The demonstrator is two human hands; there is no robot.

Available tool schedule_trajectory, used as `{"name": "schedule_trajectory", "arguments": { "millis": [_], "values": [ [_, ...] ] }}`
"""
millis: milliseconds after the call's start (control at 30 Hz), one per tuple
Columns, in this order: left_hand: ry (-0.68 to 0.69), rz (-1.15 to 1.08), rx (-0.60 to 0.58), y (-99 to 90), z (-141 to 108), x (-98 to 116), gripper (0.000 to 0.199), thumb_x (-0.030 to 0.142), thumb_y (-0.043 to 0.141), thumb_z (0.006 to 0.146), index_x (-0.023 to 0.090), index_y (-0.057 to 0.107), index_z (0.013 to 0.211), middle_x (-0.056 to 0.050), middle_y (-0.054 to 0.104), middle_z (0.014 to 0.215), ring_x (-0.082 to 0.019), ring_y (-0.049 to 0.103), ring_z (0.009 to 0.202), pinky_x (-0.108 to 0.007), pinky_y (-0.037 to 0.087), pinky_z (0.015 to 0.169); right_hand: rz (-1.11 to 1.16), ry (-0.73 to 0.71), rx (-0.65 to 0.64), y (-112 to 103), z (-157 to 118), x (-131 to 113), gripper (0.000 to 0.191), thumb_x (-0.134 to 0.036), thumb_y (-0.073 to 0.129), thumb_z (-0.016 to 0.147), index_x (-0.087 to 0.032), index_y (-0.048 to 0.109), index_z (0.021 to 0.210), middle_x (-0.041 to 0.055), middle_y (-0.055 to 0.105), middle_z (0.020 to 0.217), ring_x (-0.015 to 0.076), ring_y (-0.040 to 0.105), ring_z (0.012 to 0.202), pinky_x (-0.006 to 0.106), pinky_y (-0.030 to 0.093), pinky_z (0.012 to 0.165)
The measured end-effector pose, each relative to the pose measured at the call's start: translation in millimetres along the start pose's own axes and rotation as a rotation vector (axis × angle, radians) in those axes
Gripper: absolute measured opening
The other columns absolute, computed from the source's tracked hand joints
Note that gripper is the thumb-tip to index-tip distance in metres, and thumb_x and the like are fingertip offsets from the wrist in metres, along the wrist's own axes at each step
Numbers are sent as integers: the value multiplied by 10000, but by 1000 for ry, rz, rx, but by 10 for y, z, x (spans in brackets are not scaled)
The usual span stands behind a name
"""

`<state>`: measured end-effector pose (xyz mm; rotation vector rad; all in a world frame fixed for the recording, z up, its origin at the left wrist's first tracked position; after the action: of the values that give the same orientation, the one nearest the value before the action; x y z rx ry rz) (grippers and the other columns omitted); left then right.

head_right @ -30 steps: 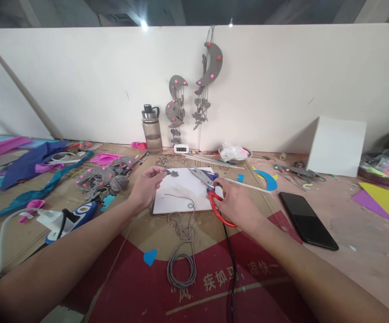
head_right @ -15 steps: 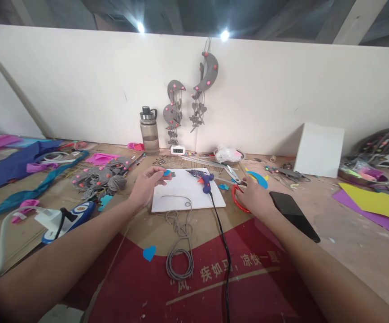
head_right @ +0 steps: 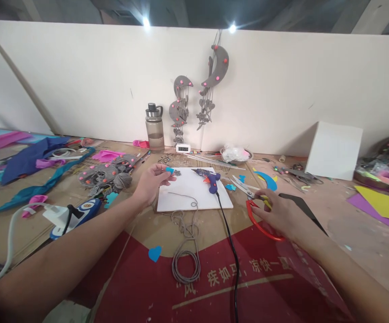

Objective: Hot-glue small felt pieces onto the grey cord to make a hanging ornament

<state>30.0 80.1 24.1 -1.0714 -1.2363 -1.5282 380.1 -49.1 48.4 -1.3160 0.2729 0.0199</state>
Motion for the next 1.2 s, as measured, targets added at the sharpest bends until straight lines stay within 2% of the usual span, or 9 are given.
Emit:
{"name": "schedule_trajectory", "arguments": {
  "millis": [100, 167, 333, 533, 633, 733, 867, 1000, 1200],
  "values": [
    [-4, -24, -18, 30, -13, 1, 337, 273, 745, 643, 161, 524, 872, -50, 683, 763, -176, 674, 667, -252, 456, 564, 23, 92, -232, 115, -150, 149, 383, -531, 522, 762, -263, 587, 1028, 26, 629, 600, 228, 606, 548, 314, 424, 526],
    [-11, -40, -21, 37, -17, -10, 347, 280, 750, 632, 162, 538, 879, -42, 679, 755, -165, 666, 661, -246, 449, 568, 7, 110, -286, 157, -187, 192, 397, -534, 519, 758, -253, 587, 1030, 37, 632, 601, 242, 605, 545, 322, 417, 518],
    [-19, -87, -12, 12, -4, -30, 376, 289, 766, 607, 167, 563, 899, -15, 658, 728, -138, 641, 655, -235, 437, 582, -65, 44, -157, 177, -78, 134, 382, -496, 497, 781, -215, 575, 1028, 61, 637, 655, 250, 617, 602, 313, 413, 554],
    [-24, -102, 1, -11, 13, -25, 322, 261, 761, 614, 157, 562, 843, -13, 644, 718, -109, 605, 641, -231, 426, 606, -280, -106, -178, 276, -21, 2, 377, -443, 514, 801, -188, 595, 1066, 111, 665, 811, 269, 619, 720, 344, 423, 638],
    [-30, -106, -19, 18, 12, -27, 285, 268, 763, 618, 147, 575, 795, -15, 631, 699, -101, 587, 629, -224, 409, 594, -330, -249, -56, 84, -30, -352, 320, -429, 567, 781, -183, 656, 966, 140, 660, 894, 294, 603, 847, 397, 428, 758],
    [-32, -130, -47, 52, 4, -29, 272, 273, 768, 613, 148, 588, 776, 1, 606, 685, -88, 561, 609, -217, 392, 576, -64, -350, 42, -155, -47, -921, 283, -386, 458, 877, -211, 665, 956, 99, 663, 934, 237, 602, 863, 354, 443, 769],
    [-12, -139, -75, 92, -6, -10, 247, 246, 766, 608, 151, 594, 758, 27, 565, 663, -61, 498, 560, -213, 371, 555, 254, -505, 46, -194, -26, -1763, 215, -289, 450, 905, -217, 653, 918, 32, 669, 916, 152, 598, 782, 279, 449, 719],
    [19, -119, -83, 108, -7, 35, 232, 214, 759, 605, 146, 601, 761, 34, 549, 639, -54, 458, 530, -215, 353, 540, 240, -597, -7, 136, 84, -2285, 165, -237, 503, 889, -178, 656, 876, 56, 646, 872, 162, 580, 839, 282, 431, 760],
    [-12, -165, -85, 93, -1, 17, 247, 211, 771, 577, 140, 586, 724, 39, 548, 634, -52, 462, 521, -215, 359, 541, 122, -580, -79, 673, 282, -2456, 180, -238, 556, 861, -137, 665, 963, 111, 626, 943, 202, 569, 922, 304, 407, 821]
  ]
}}
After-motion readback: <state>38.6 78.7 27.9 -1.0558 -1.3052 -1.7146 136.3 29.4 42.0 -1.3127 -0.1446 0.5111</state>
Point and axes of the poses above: each hand's wrist, its own z-axis towards the middle knuckle, its own y-axis out of the palm, x = y × z, the point moved 10 cm from there along z, towards the middle knuckle
